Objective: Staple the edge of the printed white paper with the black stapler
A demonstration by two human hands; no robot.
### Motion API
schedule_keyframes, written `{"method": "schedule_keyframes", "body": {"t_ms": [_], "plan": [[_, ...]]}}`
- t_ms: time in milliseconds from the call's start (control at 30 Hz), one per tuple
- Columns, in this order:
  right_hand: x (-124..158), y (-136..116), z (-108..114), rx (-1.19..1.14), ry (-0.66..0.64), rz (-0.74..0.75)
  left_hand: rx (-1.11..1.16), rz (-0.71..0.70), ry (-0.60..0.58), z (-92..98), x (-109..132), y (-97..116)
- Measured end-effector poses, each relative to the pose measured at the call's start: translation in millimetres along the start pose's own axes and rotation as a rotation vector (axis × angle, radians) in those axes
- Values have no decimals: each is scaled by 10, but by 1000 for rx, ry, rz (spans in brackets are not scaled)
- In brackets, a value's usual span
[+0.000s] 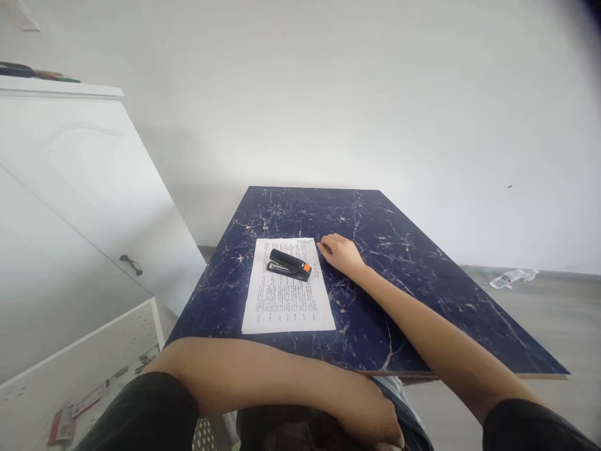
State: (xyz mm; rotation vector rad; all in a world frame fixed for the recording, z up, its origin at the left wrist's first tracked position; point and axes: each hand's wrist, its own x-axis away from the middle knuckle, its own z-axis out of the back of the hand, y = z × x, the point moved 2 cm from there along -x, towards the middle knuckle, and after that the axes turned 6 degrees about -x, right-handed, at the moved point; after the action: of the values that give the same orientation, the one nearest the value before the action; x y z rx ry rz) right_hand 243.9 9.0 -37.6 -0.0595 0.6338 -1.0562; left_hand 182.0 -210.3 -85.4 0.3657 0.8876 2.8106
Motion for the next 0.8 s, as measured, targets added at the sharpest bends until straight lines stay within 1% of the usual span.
{"method": "schedule_keyframes", "body": {"t_ms": [67,100,167,233,300,433,600,700,800], "plan": [[47,-300,-2,-102,21,69,-1,4,-1,26,17,18],[62,-459,-15,-179,4,120,2,9,-11,36,22,24],[78,-739,-65,-277,-101,204,15,14,-30,51,26,30],[78,-912,-119,-273,-220,202,25,13,-50,49,23,28],[69,-967,-148,-225,-283,144,20,10,-50,35,17,18],[38,-871,-83,-138,-302,82,-14,2,-24,-13,3,-9],[23,-553,130,-62,-307,-19,24,-37,45,12,9,4],[63,-340,245,-94,-306,-47,37,-37,27,62,27,40],[111,-194,315,-94,-280,-74,1,-10,-6,105,42,80]]}}
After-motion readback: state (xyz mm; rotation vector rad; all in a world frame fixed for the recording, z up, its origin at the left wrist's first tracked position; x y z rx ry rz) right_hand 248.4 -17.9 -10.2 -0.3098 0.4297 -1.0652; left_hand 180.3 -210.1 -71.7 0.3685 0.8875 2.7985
